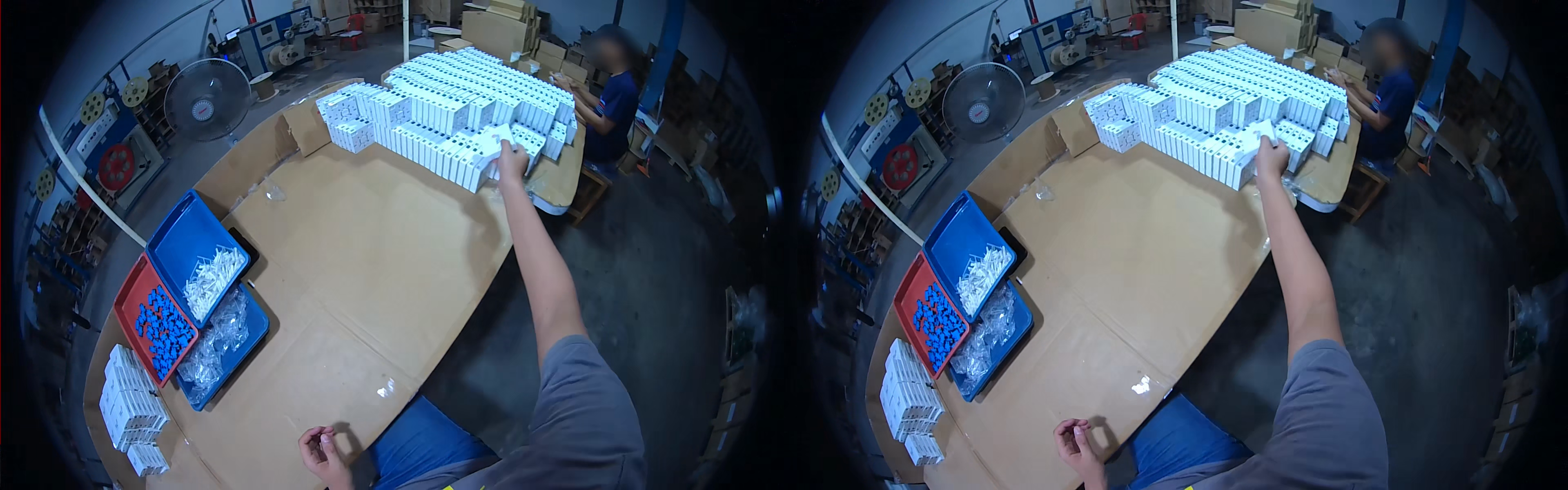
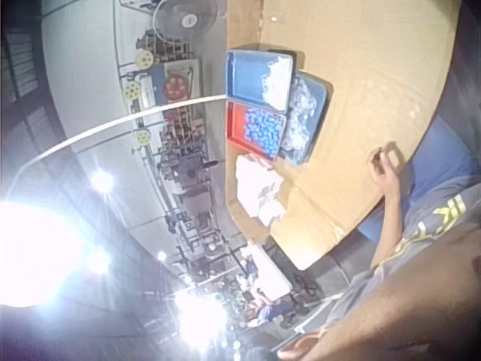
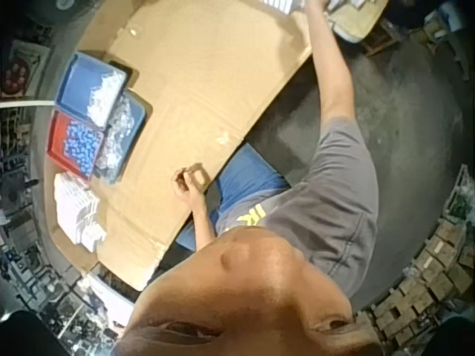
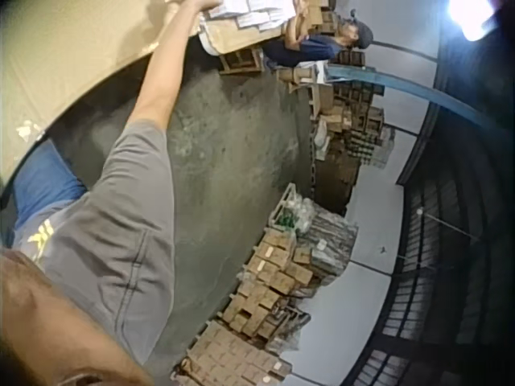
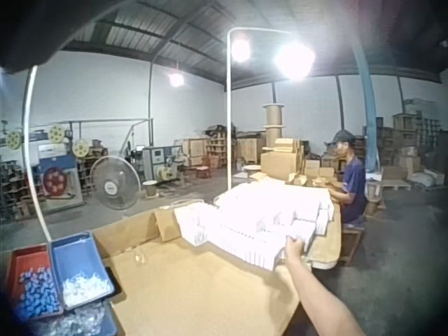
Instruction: Packing small electronic components and plastic clips into cardboard boxes.
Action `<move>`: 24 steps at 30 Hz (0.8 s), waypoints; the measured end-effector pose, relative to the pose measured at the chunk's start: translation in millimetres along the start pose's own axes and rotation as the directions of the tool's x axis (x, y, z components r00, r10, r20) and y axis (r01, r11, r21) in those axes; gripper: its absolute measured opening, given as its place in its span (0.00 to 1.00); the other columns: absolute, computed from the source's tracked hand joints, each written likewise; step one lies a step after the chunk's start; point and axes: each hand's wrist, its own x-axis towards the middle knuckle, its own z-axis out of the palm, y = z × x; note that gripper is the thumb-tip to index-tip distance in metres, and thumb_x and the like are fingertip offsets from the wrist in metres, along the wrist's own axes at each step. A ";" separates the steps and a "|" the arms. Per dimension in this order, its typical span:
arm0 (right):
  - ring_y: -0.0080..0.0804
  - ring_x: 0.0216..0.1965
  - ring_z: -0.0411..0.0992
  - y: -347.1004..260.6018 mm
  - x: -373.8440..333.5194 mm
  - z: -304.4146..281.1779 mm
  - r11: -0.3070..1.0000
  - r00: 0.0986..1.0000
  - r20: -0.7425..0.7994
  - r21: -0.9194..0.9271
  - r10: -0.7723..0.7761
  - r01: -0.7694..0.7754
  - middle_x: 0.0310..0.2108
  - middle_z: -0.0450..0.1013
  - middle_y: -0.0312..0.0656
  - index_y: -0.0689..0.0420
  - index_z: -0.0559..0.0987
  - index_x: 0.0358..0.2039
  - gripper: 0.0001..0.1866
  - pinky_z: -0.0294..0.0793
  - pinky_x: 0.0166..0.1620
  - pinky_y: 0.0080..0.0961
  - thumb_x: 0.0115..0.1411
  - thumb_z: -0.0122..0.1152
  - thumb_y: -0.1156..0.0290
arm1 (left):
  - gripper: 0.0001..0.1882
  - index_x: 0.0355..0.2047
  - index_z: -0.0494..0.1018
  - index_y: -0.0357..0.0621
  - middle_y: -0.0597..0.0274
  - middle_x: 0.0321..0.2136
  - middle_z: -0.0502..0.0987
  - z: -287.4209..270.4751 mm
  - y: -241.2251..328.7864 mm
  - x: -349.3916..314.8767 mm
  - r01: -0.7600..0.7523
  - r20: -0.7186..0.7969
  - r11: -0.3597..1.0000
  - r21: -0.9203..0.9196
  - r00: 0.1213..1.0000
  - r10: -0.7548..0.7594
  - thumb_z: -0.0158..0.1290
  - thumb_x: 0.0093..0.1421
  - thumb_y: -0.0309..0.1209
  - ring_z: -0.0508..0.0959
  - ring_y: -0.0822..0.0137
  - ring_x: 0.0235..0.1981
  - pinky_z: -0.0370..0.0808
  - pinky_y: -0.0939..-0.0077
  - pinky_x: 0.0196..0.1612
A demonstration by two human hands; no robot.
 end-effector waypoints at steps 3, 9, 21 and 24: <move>0.58 0.45 0.81 5.3 66.5 8.0 0.980 0.981 -0.159 -0.181 -0.114 0.085 0.40 0.82 0.61 0.69 0.84 0.44 0.26 0.77 0.52 0.45 0.55 0.65 0.58 | 0.09 0.49 0.69 0.34 0.56 0.42 0.75 15.1 -8.5 6.4 0.000 -0.027 1.000 0.023 1.000 0.001 0.50 0.73 0.26 0.77 0.67 0.44 0.77 0.70 0.52; 0.57 0.46 0.81 11.8 78.8 56.7 0.948 0.954 -0.291 -0.318 -0.076 -0.022 0.42 0.83 0.58 0.64 0.85 0.44 0.22 0.79 0.53 0.44 0.56 0.67 0.60 | 0.09 0.49 0.69 0.34 0.53 0.44 0.74 18.9 -12.6 10.1 -0.126 -0.081 0.965 0.230 0.986 0.149 0.50 0.72 0.26 0.76 0.64 0.47 0.75 0.69 0.54; 0.51 0.54 0.79 35.9 140.3 79.5 0.740 0.935 0.085 -0.588 -0.345 0.327 0.51 0.81 0.54 0.57 0.80 0.55 0.27 0.76 0.58 0.40 0.56 0.73 0.63 | 0.10 0.48 0.69 0.34 0.52 0.45 0.72 21.6 -23.0 11.6 -0.099 -0.040 0.960 0.262 0.993 0.113 0.52 0.70 0.27 0.76 0.61 0.47 0.77 0.66 0.54; 0.50 0.54 0.79 45.2 127.2 90.3 0.779 0.942 0.109 -0.536 -0.316 0.324 0.51 0.81 0.54 0.57 0.78 0.56 0.30 0.77 0.58 0.39 0.54 0.77 0.65 | 0.10 0.48 0.69 0.34 0.52 0.45 0.72 20.4 -17.3 10.7 -0.057 -0.074 0.961 0.272 0.994 0.080 0.52 0.71 0.26 0.76 0.62 0.48 0.76 0.66 0.55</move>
